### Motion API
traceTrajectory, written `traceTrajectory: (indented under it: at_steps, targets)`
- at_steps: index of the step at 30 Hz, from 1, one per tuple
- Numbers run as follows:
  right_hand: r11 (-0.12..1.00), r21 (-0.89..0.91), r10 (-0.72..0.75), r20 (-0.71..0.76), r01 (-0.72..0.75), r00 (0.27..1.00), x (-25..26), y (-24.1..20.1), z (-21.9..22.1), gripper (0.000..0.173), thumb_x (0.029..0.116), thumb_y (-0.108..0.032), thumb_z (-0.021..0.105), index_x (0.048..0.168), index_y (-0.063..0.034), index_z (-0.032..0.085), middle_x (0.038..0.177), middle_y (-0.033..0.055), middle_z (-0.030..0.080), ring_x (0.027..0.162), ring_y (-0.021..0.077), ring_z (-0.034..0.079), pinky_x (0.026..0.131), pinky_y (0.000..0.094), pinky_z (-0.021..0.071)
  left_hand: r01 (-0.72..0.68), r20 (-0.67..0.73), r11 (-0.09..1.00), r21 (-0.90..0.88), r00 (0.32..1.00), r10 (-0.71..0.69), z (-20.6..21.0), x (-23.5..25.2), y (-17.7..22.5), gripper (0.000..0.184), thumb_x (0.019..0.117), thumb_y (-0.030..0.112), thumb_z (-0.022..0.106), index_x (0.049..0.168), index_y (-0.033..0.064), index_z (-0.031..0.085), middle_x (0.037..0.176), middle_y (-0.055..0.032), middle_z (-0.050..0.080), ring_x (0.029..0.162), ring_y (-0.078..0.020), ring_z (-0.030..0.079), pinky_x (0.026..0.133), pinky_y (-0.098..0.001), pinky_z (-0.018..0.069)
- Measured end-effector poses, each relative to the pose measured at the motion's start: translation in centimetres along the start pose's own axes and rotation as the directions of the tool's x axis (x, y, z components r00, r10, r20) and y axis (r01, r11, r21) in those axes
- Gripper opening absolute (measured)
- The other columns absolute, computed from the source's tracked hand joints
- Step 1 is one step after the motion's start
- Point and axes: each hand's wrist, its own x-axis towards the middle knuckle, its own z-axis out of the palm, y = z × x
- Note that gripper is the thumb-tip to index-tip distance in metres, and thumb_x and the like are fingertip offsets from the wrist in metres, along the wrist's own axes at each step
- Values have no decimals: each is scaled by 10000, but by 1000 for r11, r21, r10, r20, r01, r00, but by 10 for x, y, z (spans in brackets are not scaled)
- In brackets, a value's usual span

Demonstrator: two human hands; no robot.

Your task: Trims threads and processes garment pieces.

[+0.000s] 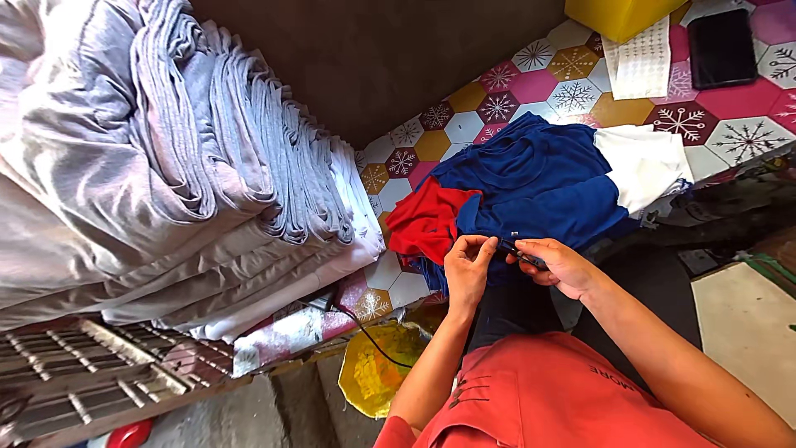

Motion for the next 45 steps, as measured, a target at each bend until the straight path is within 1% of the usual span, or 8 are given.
traceTrajectory:
  at_steps: [6, 9, 13, 17, 20, 27, 39, 45]
  targets:
    - [1000, -18, -8, -46, 7, 999, -9, 0, -3, 373, 1129, -253, 342, 1020, -85, 656, 625, -97, 478, 426, -32, 301, 396, 124, 238, -47, -18, 990, 133, 999, 50, 1, 1, -2, 100, 960, 70, 675, 969, -8, 737, 892, -63, 716, 815, -105, 708, 809, -280, 608]
    - [998, -59, -24, -45, 21, 999, -17, 2, -4, 353, 1123, -229, 355, 1008, -90, 659, 632, -98, 492, 432, -34, 313, 399, 124, 243, -16, -64, 1000, 19, 998, 17, 3, 2, -1, 173, 924, -39, 675, 1093, -62, 646, 994, -123, 721, 816, -157, 740, 814, -322, 637]
    - [974, -192, -142, -93, 122, 986, -22, 6, 0, 288, 1099, -196, 432, 964, -90, 663, 629, -109, 484, 465, -39, 356, 426, 123, 273, -36, -148, 980, -197, 989, 7, 6, 6, -11, 164, 891, -102, 649, 959, 30, 580, 843, -41, 687, 756, -138, 706, 776, -333, 623]
    - [676, -646, -579, -165, 356, 799, -20, 14, 5, 281, 1041, -309, 537, 966, -93, 699, 748, -74, 601, 663, -42, 528, 631, 162, 442, 30, -118, 938, -346, 990, -76, 7, 6, -9, 160, 935, -100, 589, 971, 40, 658, 853, -20, 686, 772, -100, 663, 775, -282, 583]
    - [382, -856, -788, -106, 347, 607, -12, 18, 6, 378, 1026, -356, 563, 988, -17, 726, 829, 102, 699, 746, 164, 661, 671, 351, 537, 59, -87, 930, -364, 991, -97, 8, 4, -5, 197, 936, -95, 595, 1075, -1, 697, 926, -52, 717, 818, -108, 681, 806, -282, 583]
    - [314, -894, -812, -79, 320, 578, -4, 26, 5, 391, 1027, -362, 562, 1003, -10, 731, 847, 127, 711, 740, 214, 684, 650, 377, 552, -51, -175, 930, -365, 985, -15, 15, 7, -11, 282, 805, -142, 731, 1031, 17, 674, 880, -58, 712, 761, -107, 685, 735, -271, 597]
    - [87, -961, -898, 38, 261, 439, 9, 17, 13, 359, 995, -311, 621, 955, 32, 717, 764, 154, 664, 613, 280, 660, 499, 411, 511, -10, -154, 900, -436, 986, -63, 12, 10, -13, 133, 898, -84, 659, 933, 43, 672, 812, -26, 687, 737, -99, 661, 744, -269, 579]
    - [39, -960, -920, 73, 276, 384, 23, 20, 19, 354, 984, -315, 648, 961, 30, 727, 739, 138, 642, 575, 263, 628, 474, 383, 485, -26, -128, 903, -429, 991, -33, 12, 7, -13, 254, 916, -65, 655, 1148, 18, 720, 983, -53, 732, 836, -106, 686, 805, -276, 584]
